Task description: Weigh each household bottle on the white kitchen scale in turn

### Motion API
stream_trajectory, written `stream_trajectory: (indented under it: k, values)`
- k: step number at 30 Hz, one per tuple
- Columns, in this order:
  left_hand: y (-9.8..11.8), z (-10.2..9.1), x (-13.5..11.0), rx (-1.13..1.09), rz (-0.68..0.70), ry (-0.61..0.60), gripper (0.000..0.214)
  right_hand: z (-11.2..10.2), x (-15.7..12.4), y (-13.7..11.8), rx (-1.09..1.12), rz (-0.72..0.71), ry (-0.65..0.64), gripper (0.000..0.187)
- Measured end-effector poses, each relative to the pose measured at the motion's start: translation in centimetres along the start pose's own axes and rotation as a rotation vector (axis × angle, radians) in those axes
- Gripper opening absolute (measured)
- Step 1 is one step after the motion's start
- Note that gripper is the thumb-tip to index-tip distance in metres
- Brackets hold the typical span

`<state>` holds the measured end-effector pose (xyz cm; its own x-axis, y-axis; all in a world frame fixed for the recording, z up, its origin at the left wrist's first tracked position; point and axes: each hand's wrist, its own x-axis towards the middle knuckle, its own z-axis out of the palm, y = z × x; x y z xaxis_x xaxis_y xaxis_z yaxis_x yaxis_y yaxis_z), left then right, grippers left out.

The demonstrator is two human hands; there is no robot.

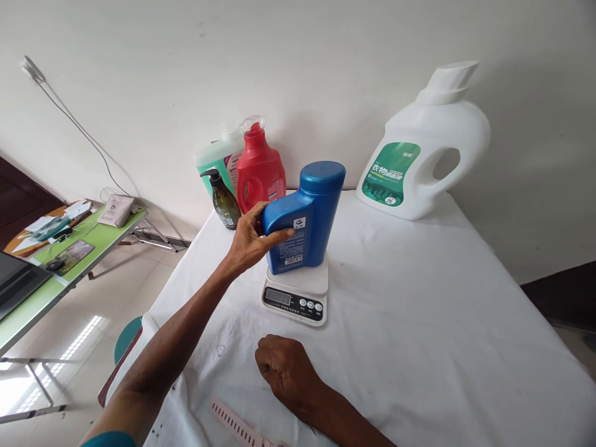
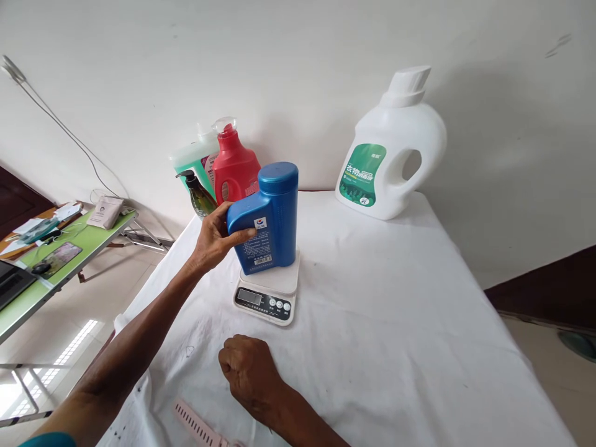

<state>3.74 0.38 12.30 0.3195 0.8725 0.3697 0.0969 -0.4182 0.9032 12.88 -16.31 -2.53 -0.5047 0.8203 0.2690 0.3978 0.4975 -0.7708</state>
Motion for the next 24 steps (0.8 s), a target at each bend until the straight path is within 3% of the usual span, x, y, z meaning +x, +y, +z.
stream_trajectory:
  k: [10, 16, 19, 22, 24]
  values:
    - [0.3, 0.2, -0.8, 0.088, 0.035, -0.006, 0.045, 0.0, 0.0, 0.0, -0.052, 0.002, 0.002, 0.030]
    - [0.4, -0.4, -1.9, 0.001, 0.017, -0.022, 0.064, 0.4, -0.1, 0.4, -0.060, -0.008, 0.011, 0.025]
    - [-1.6, -0.6, -2.9, -0.052, -0.036, 0.133, 0.052, 0.5, -0.2, 0.5, -0.057, -0.013, 0.007, 0.024]
    - [-4.9, -0.6, -4.0, -0.095, -0.192, 0.314, 0.058, 0.5, -0.3, 0.5, -0.042, -0.025, 0.011, 0.025]
    - [-7.0, -0.7, -4.8, -0.111, -0.259, 0.369, 0.058, 0.5, -0.3, 0.6, -0.013, -0.037, 0.033, 0.025]
